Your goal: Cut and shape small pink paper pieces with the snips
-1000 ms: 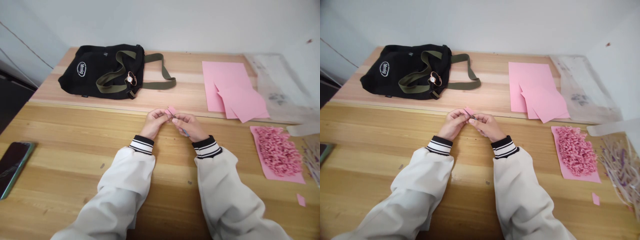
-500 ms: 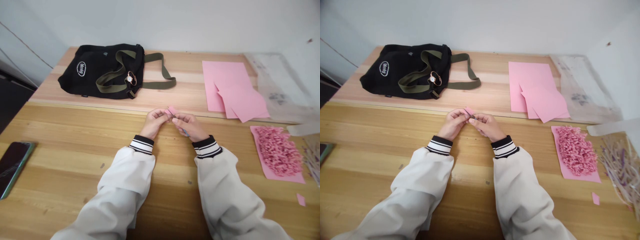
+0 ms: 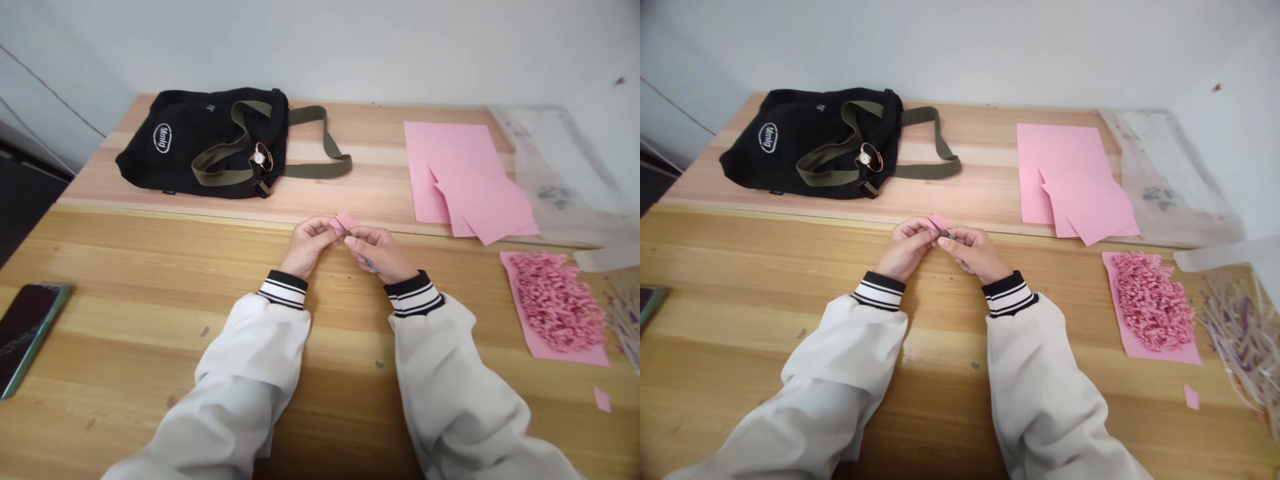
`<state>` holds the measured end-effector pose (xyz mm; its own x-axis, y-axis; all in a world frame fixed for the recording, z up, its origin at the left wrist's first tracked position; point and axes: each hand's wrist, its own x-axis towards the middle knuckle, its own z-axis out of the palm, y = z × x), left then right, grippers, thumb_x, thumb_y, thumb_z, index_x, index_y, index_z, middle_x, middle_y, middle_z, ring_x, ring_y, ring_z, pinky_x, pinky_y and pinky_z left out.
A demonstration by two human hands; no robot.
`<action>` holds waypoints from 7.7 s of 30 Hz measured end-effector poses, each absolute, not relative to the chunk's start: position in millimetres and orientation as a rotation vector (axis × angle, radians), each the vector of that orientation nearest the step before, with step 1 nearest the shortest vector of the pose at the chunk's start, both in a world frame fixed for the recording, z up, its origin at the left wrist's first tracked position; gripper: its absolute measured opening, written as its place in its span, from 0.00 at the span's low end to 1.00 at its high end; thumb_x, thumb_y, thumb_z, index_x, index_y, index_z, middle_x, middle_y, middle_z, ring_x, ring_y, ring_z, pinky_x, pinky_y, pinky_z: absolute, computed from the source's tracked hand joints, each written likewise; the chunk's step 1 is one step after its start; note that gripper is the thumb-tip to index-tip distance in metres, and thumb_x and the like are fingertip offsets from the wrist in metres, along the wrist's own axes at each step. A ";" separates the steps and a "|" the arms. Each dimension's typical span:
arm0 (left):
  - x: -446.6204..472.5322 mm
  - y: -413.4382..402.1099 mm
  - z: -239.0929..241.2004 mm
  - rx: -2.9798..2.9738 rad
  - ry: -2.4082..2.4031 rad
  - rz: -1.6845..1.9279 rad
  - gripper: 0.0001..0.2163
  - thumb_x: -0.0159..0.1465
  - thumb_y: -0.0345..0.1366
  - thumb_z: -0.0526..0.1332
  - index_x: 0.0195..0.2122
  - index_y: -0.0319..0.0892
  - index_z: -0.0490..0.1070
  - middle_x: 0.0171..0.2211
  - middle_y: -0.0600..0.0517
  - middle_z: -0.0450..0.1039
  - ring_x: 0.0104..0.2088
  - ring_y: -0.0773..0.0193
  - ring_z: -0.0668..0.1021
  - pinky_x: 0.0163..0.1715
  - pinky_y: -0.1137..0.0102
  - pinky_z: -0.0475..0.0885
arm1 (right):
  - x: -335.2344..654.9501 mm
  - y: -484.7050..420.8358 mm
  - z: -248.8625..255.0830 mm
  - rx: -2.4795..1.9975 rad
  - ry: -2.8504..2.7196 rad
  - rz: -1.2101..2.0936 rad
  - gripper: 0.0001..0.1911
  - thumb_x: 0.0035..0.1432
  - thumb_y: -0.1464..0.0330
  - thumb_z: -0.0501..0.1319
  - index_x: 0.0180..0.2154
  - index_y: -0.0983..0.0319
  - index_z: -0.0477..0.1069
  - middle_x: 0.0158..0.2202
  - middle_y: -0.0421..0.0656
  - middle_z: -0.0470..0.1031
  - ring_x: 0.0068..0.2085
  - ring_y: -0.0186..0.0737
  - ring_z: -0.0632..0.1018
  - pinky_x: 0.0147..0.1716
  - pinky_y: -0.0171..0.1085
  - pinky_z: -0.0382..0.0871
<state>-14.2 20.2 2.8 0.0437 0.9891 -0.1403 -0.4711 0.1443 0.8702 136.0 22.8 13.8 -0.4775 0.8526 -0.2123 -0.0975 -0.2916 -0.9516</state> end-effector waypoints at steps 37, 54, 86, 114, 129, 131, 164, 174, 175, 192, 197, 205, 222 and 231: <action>-14.5 19.1 3.2 0.769 0.907 1.280 0.11 0.43 0.35 0.73 0.22 0.38 0.73 0.21 0.55 0.73 0.23 0.73 0.71 0.30 0.73 0.66 | 136.7 22.0 14.3 -1.003 -1.280 1.854 0.19 0.47 0.55 0.68 0.31 0.65 0.71 0.15 0.30 0.55 0.15 0.22 0.53 0.12 0.27 0.41; -13.3 19.0 6.1 0.726 0.900 1.284 0.11 0.42 0.35 0.73 0.22 0.38 0.73 0.19 0.56 0.72 0.21 0.74 0.71 0.27 0.74 0.66 | 135.8 22.1 18.7 -1.035 -1.275 1.848 0.21 0.45 0.53 0.69 0.30 0.65 0.71 0.15 0.30 0.55 0.14 0.22 0.52 0.12 0.28 0.41; -14.0 18.7 3.6 0.752 0.898 1.289 0.12 0.43 0.36 0.73 0.22 0.38 0.72 0.20 0.56 0.72 0.22 0.74 0.70 0.27 0.74 0.65 | 136.2 22.2 17.8 -1.027 -1.278 1.851 0.21 0.45 0.53 0.68 0.30 0.65 0.72 0.15 0.30 0.56 0.14 0.22 0.52 0.12 0.28 0.40; -14.0 19.8 1.7 0.773 0.900 1.298 0.12 0.44 0.36 0.73 0.22 0.37 0.72 0.19 0.56 0.70 0.22 0.74 0.70 0.27 0.74 0.64 | 136.0 22.4 17.6 -1.020 -1.269 1.861 0.21 0.45 0.54 0.69 0.30 0.65 0.71 0.14 0.29 0.56 0.13 0.21 0.52 0.11 0.28 0.40; -14.2 20.3 1.6 0.778 0.894 1.296 0.12 0.43 0.36 0.73 0.22 0.38 0.72 0.19 0.56 0.71 0.21 0.74 0.69 0.27 0.75 0.64 | 135.4 22.4 18.6 -1.030 -1.277 1.858 0.22 0.44 0.53 0.69 0.30 0.65 0.71 0.14 0.29 0.55 0.13 0.21 0.51 0.11 0.28 0.40; -14.4 20.2 1.5 0.782 0.899 1.291 0.11 0.44 0.36 0.73 0.22 0.38 0.73 0.19 0.56 0.71 0.21 0.74 0.69 0.27 0.74 0.64 | 135.5 22.5 18.5 -1.029 -1.279 1.857 0.22 0.44 0.53 0.69 0.30 0.65 0.71 0.14 0.29 0.55 0.13 0.21 0.51 0.11 0.28 0.40; -13.0 18.0 7.4 0.749 0.916 1.283 0.10 0.43 0.36 0.73 0.22 0.38 0.74 0.18 0.56 0.71 0.21 0.74 0.70 0.27 0.74 0.64 | 136.9 23.2 14.0 -1.007 -1.235 1.868 0.20 0.47 0.54 0.68 0.31 0.65 0.72 0.15 0.30 0.55 0.14 0.21 0.51 0.11 0.27 0.40; -13.5 18.7 5.5 0.721 0.914 1.296 0.11 0.42 0.36 0.74 0.22 0.38 0.74 0.19 0.56 0.72 0.21 0.74 0.70 0.27 0.74 0.65 | 136.4 22.9 14.6 -1.009 -1.230 1.862 0.21 0.44 0.53 0.69 0.30 0.65 0.72 0.15 0.30 0.56 0.14 0.22 0.52 0.11 0.27 0.41; -13.6 18.8 5.5 0.719 0.913 1.297 0.11 0.42 0.36 0.74 0.22 0.38 0.74 0.19 0.56 0.72 0.21 0.75 0.70 0.26 0.74 0.65 | 136.5 22.9 14.1 -1.007 -1.233 1.860 0.21 0.44 0.54 0.69 0.30 0.65 0.72 0.15 0.30 0.56 0.14 0.22 0.53 0.11 0.27 0.41; -14.4 19.1 3.8 0.692 0.895 1.303 0.12 0.43 0.35 0.73 0.25 0.38 0.73 0.22 0.56 0.74 0.22 0.75 0.71 0.27 0.75 0.67 | 138.4 24.3 10.3 -1.005 -1.266 1.857 0.21 0.45 0.54 0.69 0.34 0.65 0.74 0.14 0.30 0.56 0.14 0.22 0.53 0.10 0.27 0.42; -14.2 19.1 4.1 0.706 0.911 1.300 0.11 0.42 0.34 0.73 0.24 0.38 0.73 0.22 0.55 0.74 0.22 0.74 0.71 0.27 0.75 0.66 | 137.9 23.8 11.0 -1.015 -1.280 1.844 0.21 0.45 0.54 0.69 0.33 0.65 0.73 0.14 0.30 0.57 0.14 0.22 0.53 0.11 0.27 0.42; -14.5 19.6 0.6 0.752 0.915 1.292 0.12 0.43 0.36 0.74 0.23 0.38 0.73 0.21 0.54 0.74 0.23 0.73 0.72 0.28 0.74 0.66 | 135.5 22.9 16.5 -1.035 -1.263 1.838 0.21 0.43 0.54 0.69 0.30 0.65 0.71 0.13 0.30 0.58 0.12 0.21 0.53 0.10 0.27 0.42; -14.3 20.2 -0.1 0.766 0.914 1.297 0.12 0.41 0.36 0.74 0.22 0.38 0.73 0.21 0.56 0.74 0.21 0.74 0.71 0.26 0.75 0.66 | 135.9 23.0 16.0 -1.036 -1.266 1.841 0.21 0.43 0.54 0.69 0.31 0.65 0.72 0.12 0.29 0.57 0.12 0.21 0.53 0.11 0.27 0.42; -14.5 20.8 0.0 0.770 0.922 1.290 0.11 0.40 0.35 0.73 0.22 0.38 0.73 0.21 0.55 0.74 0.22 0.74 0.72 0.26 0.75 0.66 | 135.9 22.9 15.6 -1.036 -1.285 1.833 0.20 0.45 0.55 0.68 0.31 0.65 0.72 0.13 0.29 0.57 0.12 0.22 0.54 0.11 0.27 0.42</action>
